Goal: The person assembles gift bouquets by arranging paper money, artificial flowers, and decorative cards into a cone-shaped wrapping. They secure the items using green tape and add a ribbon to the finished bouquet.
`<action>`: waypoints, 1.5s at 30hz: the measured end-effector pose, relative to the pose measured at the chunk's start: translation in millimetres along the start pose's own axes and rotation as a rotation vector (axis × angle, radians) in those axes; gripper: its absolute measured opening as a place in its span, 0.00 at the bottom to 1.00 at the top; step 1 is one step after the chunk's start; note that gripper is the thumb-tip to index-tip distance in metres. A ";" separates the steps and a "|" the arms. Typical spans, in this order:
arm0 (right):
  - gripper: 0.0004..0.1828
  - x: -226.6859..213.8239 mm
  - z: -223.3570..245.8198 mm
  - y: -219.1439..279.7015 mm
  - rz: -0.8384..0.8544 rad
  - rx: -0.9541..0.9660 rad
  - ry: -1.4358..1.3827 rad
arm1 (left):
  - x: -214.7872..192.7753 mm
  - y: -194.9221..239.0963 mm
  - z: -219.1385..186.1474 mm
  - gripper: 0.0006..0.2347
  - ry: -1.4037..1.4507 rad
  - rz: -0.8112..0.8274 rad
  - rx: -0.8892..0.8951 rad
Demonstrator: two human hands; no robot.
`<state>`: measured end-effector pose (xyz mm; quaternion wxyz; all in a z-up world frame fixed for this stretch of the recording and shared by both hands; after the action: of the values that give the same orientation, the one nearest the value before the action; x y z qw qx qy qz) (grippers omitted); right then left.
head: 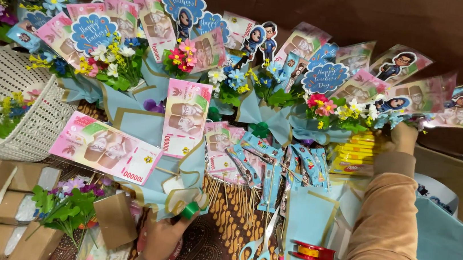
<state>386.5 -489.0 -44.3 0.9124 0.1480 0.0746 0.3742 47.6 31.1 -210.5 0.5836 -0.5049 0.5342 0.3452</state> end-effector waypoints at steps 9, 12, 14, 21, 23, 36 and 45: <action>0.08 -20.7 -3.2 -25.9 -0.076 -0.469 0.499 | -23.0 -8.1 -7.5 0.28 -0.001 -0.120 0.025; 0.08 -23.3 -3.3 -24.4 -0.109 -0.643 0.683 | -50.5 -18.8 -12.4 0.28 -0.021 -0.270 0.035; 0.08 -24.5 -0.4 -22.6 -0.127 -0.734 0.775 | -32.8 -12.2 -9.3 0.30 -0.059 -0.200 0.038; 0.11 -17.2 25.1 26.3 -0.218 -0.633 1.061 | -30.4 -13.6 -14.3 0.22 0.165 -0.025 -0.031; 0.14 -20.4 14.3 11.0 -0.228 -0.643 1.041 | -17.7 -7.6 -11.8 0.24 0.120 -0.031 -0.015; 0.18 -12.1 13.6 7.2 -0.116 -0.573 0.897 | -33.7 -14.3 -13.3 0.27 0.074 -0.206 0.024; 0.20 -17.0 22.4 22.7 -0.041 -0.504 0.791 | -60.2 -23.7 -19.3 0.24 0.142 -0.272 0.048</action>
<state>365.0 -490.4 -15.3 0.8285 -0.2335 0.3265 0.3905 53.2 14.9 -145.2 0.5978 -0.5815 0.5088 0.2135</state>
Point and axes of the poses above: each hand's wrist, its own y-axis away from the middle knuckle, its own x-axis out of the palm, z = x × y, the point moved 2 cm from there along -y, towards the middle knuckle, and after that the axes turned 1 degree about -x, right-handed, at the moved point
